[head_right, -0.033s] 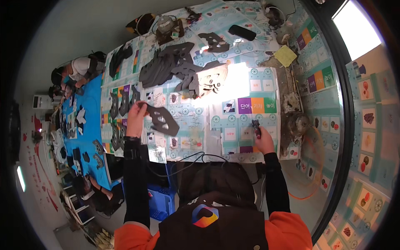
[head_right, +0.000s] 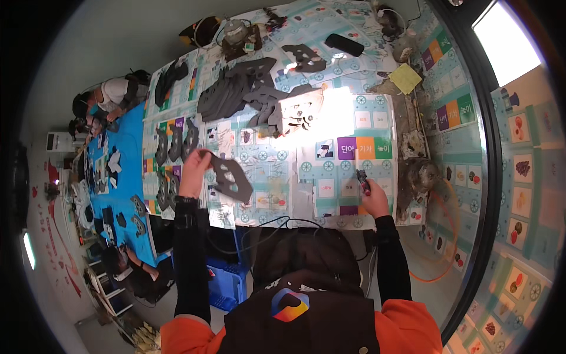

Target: The person applies adhesive to various shoe components using a dispenser, places the treated parts into a blue crate, and hands a strip of adhesive tape to another worker.

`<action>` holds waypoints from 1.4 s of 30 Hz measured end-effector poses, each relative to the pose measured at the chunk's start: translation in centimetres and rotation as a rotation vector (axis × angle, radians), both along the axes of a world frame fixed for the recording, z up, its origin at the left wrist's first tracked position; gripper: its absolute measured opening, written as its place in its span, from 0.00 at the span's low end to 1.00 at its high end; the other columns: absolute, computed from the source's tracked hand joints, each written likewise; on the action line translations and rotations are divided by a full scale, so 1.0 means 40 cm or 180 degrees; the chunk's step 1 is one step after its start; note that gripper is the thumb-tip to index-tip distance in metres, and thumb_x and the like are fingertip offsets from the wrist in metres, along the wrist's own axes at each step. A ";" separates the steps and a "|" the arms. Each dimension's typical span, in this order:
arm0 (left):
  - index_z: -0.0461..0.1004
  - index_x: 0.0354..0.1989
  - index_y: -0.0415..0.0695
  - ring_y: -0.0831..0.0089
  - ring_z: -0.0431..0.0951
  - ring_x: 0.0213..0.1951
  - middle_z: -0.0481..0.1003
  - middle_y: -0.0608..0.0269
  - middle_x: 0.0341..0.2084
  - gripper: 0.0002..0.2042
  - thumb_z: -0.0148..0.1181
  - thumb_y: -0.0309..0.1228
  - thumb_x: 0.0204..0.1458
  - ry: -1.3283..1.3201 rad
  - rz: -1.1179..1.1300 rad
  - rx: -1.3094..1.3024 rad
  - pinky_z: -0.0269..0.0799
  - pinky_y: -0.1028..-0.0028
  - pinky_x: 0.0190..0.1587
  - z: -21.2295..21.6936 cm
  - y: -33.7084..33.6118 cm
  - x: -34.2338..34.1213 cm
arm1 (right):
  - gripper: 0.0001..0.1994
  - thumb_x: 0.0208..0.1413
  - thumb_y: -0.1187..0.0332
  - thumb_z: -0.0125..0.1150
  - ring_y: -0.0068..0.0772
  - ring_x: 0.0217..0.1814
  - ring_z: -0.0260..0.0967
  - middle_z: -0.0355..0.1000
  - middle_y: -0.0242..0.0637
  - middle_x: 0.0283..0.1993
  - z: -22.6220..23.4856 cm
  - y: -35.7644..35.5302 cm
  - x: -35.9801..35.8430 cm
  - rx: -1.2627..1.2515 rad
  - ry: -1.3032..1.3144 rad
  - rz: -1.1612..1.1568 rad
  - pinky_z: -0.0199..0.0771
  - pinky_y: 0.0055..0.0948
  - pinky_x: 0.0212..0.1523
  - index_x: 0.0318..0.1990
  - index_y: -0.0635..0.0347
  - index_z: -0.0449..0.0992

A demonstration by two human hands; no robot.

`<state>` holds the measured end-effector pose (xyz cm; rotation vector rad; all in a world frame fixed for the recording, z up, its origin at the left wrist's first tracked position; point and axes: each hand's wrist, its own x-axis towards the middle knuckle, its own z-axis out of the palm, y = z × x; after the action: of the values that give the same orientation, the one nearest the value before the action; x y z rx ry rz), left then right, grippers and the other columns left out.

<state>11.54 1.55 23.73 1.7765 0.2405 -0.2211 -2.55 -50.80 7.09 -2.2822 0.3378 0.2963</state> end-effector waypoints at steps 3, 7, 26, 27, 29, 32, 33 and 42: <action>0.75 0.47 0.43 0.85 0.74 0.35 0.76 0.74 0.34 0.06 0.58 0.29 0.66 0.0650 -0.0528 -0.0104 0.70 0.80 0.39 -0.123 0.036 -0.131 | 0.12 0.55 0.74 0.58 0.57 0.39 0.76 0.75 0.51 0.33 0.037 0.002 -0.003 0.0258 0.0131 -0.0029 0.73 0.47 0.41 0.47 0.61 0.75; 0.76 0.44 0.44 0.86 0.71 0.32 0.74 0.76 0.30 0.04 0.60 0.29 0.65 0.0977 -0.0617 -0.0336 0.67 0.79 0.33 -0.337 -0.006 -0.237 | 0.14 0.50 0.78 0.53 0.38 0.31 0.72 0.75 0.41 0.30 0.107 0.033 -0.016 0.1068 0.0741 -0.0152 0.72 0.37 0.35 0.46 0.60 0.75; 0.64 0.58 0.37 0.42 0.70 0.60 0.68 0.42 0.58 0.38 0.81 0.30 0.39 0.1125 0.0303 0.1405 0.72 0.54 0.58 -0.513 -0.116 -0.446 | 0.16 0.55 0.74 0.58 0.18 0.24 0.63 0.75 0.27 0.30 0.187 0.368 0.051 0.1335 0.1292 0.0964 0.67 0.26 0.22 0.53 0.60 0.75; 0.64 0.60 0.37 0.43 0.68 0.61 0.68 0.43 0.58 0.39 0.81 0.29 0.39 0.0919 0.0268 0.1871 0.70 0.54 0.59 -0.501 -0.137 -0.452 | 0.17 0.55 0.74 0.59 0.19 0.24 0.64 0.75 0.29 0.30 0.179 0.370 0.051 0.1391 0.1310 0.0950 0.67 0.27 0.22 0.53 0.60 0.75; 0.63 0.61 0.38 0.44 0.67 0.62 0.67 0.45 0.59 0.40 0.80 0.29 0.40 0.0714 0.0246 0.2315 0.69 0.54 0.61 -0.480 -0.165 -0.453 | 0.17 0.55 0.74 0.59 0.19 0.24 0.64 0.75 0.29 0.30 0.172 0.368 0.043 0.1359 0.1242 0.0973 0.67 0.27 0.22 0.53 0.60 0.75; 0.61 0.68 0.41 0.50 0.66 0.63 0.67 0.48 0.58 0.46 0.81 0.27 0.37 -0.0271 0.0208 0.2804 0.67 0.56 0.62 -0.462 -0.164 -0.441 | 0.18 0.55 0.74 0.60 0.19 0.25 0.65 0.75 0.30 0.30 0.160 0.375 0.038 0.1289 0.1224 0.0960 0.66 0.27 0.22 0.54 0.60 0.75; 0.62 0.68 0.42 0.51 0.66 0.63 0.67 0.51 0.58 0.46 0.81 0.28 0.37 -0.0298 -0.0126 0.2849 0.67 0.56 0.62 -0.467 -0.141 -0.431 | 0.18 0.55 0.74 0.59 0.19 0.25 0.66 0.76 0.31 0.30 0.160 0.381 0.033 0.1239 0.1275 0.0941 0.66 0.26 0.22 0.55 0.61 0.75; 0.79 0.41 0.44 0.52 0.78 0.48 0.79 0.54 0.43 0.16 0.77 0.32 0.45 -0.0086 -0.0097 0.1416 0.75 0.59 0.49 -0.511 -0.090 -0.386 | 0.26 0.53 0.77 0.60 0.20 0.28 0.70 0.78 0.32 0.35 0.205 0.428 0.041 0.1500 0.1498 0.0953 0.72 0.26 0.28 0.63 0.66 0.72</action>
<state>-3.89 -2.07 3.27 2.2237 0.2571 -0.1735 -0.93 -33.69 15.28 -1.7726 0.1359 0.9674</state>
